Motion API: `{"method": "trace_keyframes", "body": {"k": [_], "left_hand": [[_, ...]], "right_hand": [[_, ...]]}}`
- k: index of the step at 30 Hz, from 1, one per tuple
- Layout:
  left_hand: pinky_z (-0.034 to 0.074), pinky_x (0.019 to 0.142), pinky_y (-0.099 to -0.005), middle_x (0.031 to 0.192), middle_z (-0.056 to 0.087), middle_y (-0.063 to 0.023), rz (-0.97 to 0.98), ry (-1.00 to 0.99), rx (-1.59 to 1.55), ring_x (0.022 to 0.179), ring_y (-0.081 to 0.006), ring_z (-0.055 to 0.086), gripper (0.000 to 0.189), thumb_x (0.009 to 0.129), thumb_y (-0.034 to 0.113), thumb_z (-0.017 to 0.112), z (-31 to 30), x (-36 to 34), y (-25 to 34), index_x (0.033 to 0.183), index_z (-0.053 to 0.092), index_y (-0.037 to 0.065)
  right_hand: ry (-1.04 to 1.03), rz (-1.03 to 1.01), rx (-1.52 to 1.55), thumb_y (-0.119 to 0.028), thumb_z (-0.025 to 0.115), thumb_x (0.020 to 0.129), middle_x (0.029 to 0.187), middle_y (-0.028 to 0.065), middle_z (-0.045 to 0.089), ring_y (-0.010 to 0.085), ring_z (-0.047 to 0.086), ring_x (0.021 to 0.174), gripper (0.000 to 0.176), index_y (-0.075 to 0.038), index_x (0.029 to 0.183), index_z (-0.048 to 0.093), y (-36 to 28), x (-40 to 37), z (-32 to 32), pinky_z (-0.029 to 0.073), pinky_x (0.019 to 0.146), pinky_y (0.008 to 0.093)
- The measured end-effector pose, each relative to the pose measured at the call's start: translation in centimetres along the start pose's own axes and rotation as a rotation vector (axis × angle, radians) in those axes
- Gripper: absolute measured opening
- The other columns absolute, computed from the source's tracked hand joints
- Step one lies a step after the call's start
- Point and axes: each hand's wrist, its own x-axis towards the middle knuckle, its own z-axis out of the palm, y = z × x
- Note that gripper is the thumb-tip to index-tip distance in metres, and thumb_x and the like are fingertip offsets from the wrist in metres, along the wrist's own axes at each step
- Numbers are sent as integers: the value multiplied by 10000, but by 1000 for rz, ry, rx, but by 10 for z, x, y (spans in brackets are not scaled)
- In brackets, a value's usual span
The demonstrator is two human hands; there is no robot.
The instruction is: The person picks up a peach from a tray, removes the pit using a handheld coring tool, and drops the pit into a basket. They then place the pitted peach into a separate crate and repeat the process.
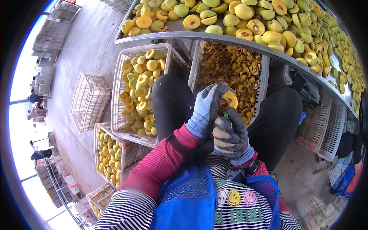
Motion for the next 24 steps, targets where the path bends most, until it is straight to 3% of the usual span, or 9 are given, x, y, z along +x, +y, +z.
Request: {"method": "trace_keyframes", "body": {"k": [1,3,5,7,13,17,18,22,24], "left_hand": [[457,823,-258,973,631,-70,-248,67,-143,897,-128,576,232,886,128,559,1,4,3,1047,576,-38],[439,856,-254,989,622,-58,-32,-190,-88,929,-116,564,241,887,139,561,-17,12,-10,1064,572,-25],[437,871,-268,1027,604,-46,-47,-556,137,952,-115,552,296,873,196,603,-25,24,19,1102,569,11],[448,850,-273,1003,599,-40,-308,-616,-27,925,-108,553,330,869,248,618,-19,17,45,1108,574,24],[472,780,-281,882,610,-71,-385,-161,-331,831,-135,583,397,900,323,532,12,-9,24,1170,541,32],[451,850,-279,1005,575,-48,-144,-169,-35,933,-127,543,298,909,146,485,15,-8,13,1179,537,31],[435,885,-274,1067,553,-47,-298,-154,-132,981,-119,515,296,901,90,472,15,-8,16,1186,537,40],[452,842,-263,999,571,-41,-300,-90,-170,926,-115,538,283,931,168,462,17,-6,8,1171,544,42],[472,781,-258,921,586,-37,-547,-60,-339,851,-122,564,290,946,244,464,17,-3,8,1128,558,38]], "right_hand": [[20,-9,-24,-489,337,959,551,6,399,50,337,356,482,-47,989,526,0,-1,1,307,277,166],[49,-15,-18,-479,340,963,546,5,400,50,337,359,468,-50,976,526,0,-4,7,306,282,162],[71,32,-28,-469,341,965,547,6,404,48,333,356,456,-51,975,526,2,-5,11,302,277,163],[49,61,-53,-475,345,962,548,5,409,48,335,353,457,-56,979,525,5,-1,8,303,272,168],[-43,-28,-16,-497,354,952,552,0,399,51,350,348,472,-55,957,517,3,0,2,316,262,182],[-50,-38,-23,-520,327,949,558,-1,404,58,364,361,505,-56,969,524,-6,-4,-7,331,270,191],[-35,-52,-29,-539,314,944,558,-2,408,67,374,367,530,-60,1002,534,-5,-6,-8,335,271,197],[-55,-38,-54,-550,313,939,561,-1,414,73,379,367,546,-62,1039,536,-10,-8,-19,340,275,202],[-61,-24,-53,-548,314,939,560,-1,416,71,379,368,546,-61,1050,535,-12,-10,-23,345,281,200]]}}
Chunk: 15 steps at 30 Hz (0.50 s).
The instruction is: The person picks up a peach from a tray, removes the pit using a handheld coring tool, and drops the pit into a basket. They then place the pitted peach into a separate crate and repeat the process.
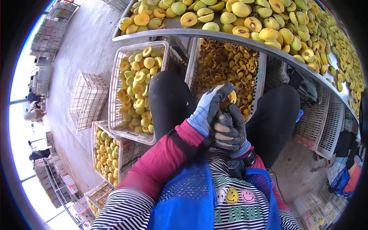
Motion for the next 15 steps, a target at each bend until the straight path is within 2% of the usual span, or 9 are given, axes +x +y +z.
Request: {"method": "trace_keyframes", "body": {"k": [4,7,9,10,11,13,14,15], "left_hand": [[480,741,-249,868,596,-40,-57,-34,-102,798,-133,577,311,951,297,464,-2,4,-9,1078,569,34],[504,690,-274,835,613,-63,-70,-24,-204,740,-160,596,303,918,311,518,-3,8,-13,1034,575,36],[517,614,-295,792,628,-81,-130,142,-453,653,-183,601,326,886,350,554,-13,25,-16,992,583,43],[524,578,-307,788,643,-96,-234,144,-359,626,-197,613,335,860,373,580,-40,22,-7,945,593,50],[523,570,-285,789,643,-73,-81,342,-156,606,-178,608,279,873,321,581,-19,3,12,952,605,55],[469,611,-225,833,620,-37,228,345,-121,709,-108,586,294,829,285,661,-23,9,4,1003,612,54],[448,655,-201,857,614,-20,240,328,-54,743,-85,571,376,816,282,691,-27,4,6,1075,595,27],[448,655,-201,857,614,-20,247,326,-50,743,-85,571,376,816,282,691,-27,-1,7,1075,595,27]], "right_hand": [[12,-8,28,-544,318,939,550,-1,412,67,385,372,537,-63,1029,537,3,-3,2,348,284,200],[23,-27,27,-538,325,940,548,-2,411,62,376,361,530,-61,1018,542,3,-5,1,352,286,200],[22,-100,-222,-527,335,942,539,-12,403,58,362,346,512,-61,993,541,3,-10,0,356,290,196],[43,-167,-223,-503,341,951,521,-22,386,59,336,332,480,-66,926,538,-2,-15,5,325,279,192],[41,-173,-53,-479,349,958,506,-32,365,53,314,332,454,-71,874,530,-7,-21,11,285,264,195],[295,-250,-222,-476,366,955,506,-40,345,50,266,329,443,-77,878,542,-13,-17,10,228,262,194],[293,-213,-149,-468,394,951,510,-47,321,51,245,341,421,-78,903,546,-17,-10,7,192,277,186],[415,-245,-133,-448,419,947,519,-46,313,57,228,351,392,-78,905,541,-16,-5,6,168,301,184]]}}
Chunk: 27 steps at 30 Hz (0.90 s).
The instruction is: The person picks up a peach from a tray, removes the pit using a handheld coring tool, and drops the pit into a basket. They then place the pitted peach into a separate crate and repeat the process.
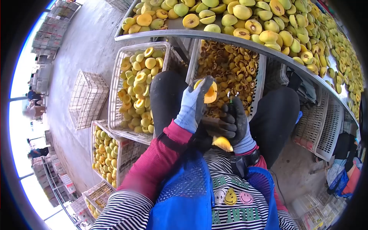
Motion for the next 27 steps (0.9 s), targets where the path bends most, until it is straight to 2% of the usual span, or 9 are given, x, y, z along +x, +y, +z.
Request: {"method": "trace_keyframes", "body": {"k": [2,6,8,14,16,20,22,24,27], "left_hand": [[446,658,-201,887,612,-27,72,-18,51,748,-77,564,365,836,301,671,4,-17,12,1068,594,30],[459,741,-219,939,619,-42,530,-75,410,839,-98,578,288,881,205,615,-11,-12,-8,1075,574,-4],[466,772,-249,939,627,-68,489,-120,317,864,-115,582,256,876,139,601,-9,-29,4,1071,567,-24],[463,817,-283,963,626,-119,498,5,278,897,-168,593,224,842,40,577,-8,-64,29,1048,574,-48],[453,858,-294,1018,617,-139,769,-68,719,938,-200,594,239,838,15,555,-12,-72,39,1065,559,-60],[459,861,-293,1106,570,-139,855,303,414,972,-189,563,272,884,68,553,-77,-33,67,1129,523,-45],[480,826,-319,1150,545,-190,812,531,1239,960,-226,586,420,866,193,612,-140,3,93,1209,496,-20],[485,798,-372,1106,568,-192,373,608,1614,933,-281,602,425,836,258,640,-162,34,109,1176,540,24],[475,755,-393,1022,613,-156,763,344,1303,905,-308,610,376,822,337,626,-32,57,135,1080,607,65]], "right_hand": [[449,-256,-642,-346,508,931,549,-40,371,45,285,378,279,-74,880,542,17,1,54,227,323,187],[335,-685,-1066,-217,607,872,595,3,467,69,413,449,180,-53,855,536,18,30,31,340,408,229],[348,-955,-1654,-127,662,807,649,58,534,107,518,565,181,-25,864,523,17,32,40,414,532,272],[368,-957,-1790,-84,619,815,620,64,537,156,544,568,138,-20,868,510,17,34,40,419,548,289],[437,-459,-1044,-55,602,827,618,15,538,102,534,575,85,-41,856,523,-3,35,24,403,544,229],[365,-665,-1223,-61,579,861,650,-6,511,50,431,459,83,-59,928,530,1,35,35,349,400,196],[311,-637,-1124,-82,581,875,666,-7,505,46,427,461,110,-58,963,519,-9,29,33,350,380,212],[281,-462,-894,-117,575,889,663,-17,497,38,480,541,128,-59,987,516,-11,28,37,401,463,201],[411,-422,-1017,-228,562,908,628,0,498,58,460,485,180,-69,970,503,-1,41,37,367,403,210]]}}
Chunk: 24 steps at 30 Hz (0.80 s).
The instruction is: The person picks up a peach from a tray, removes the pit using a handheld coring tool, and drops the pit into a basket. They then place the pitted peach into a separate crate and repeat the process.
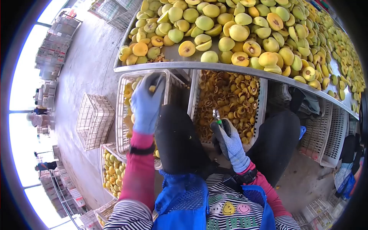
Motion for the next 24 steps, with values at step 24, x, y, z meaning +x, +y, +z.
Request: {"method": "trace_keyframes", "body": {"k": [24], "left_hand": [[428,809,-209,950,561,-18,71,-249,-607,909,-68,527,147,930,142,518,54,-71,55,1010,525,19]], "right_hand": [[66,-662,-805,-203,568,861,734,189,562,383,578,663,188,-34,903,494,-26,-1,0,443,555,414]]}}
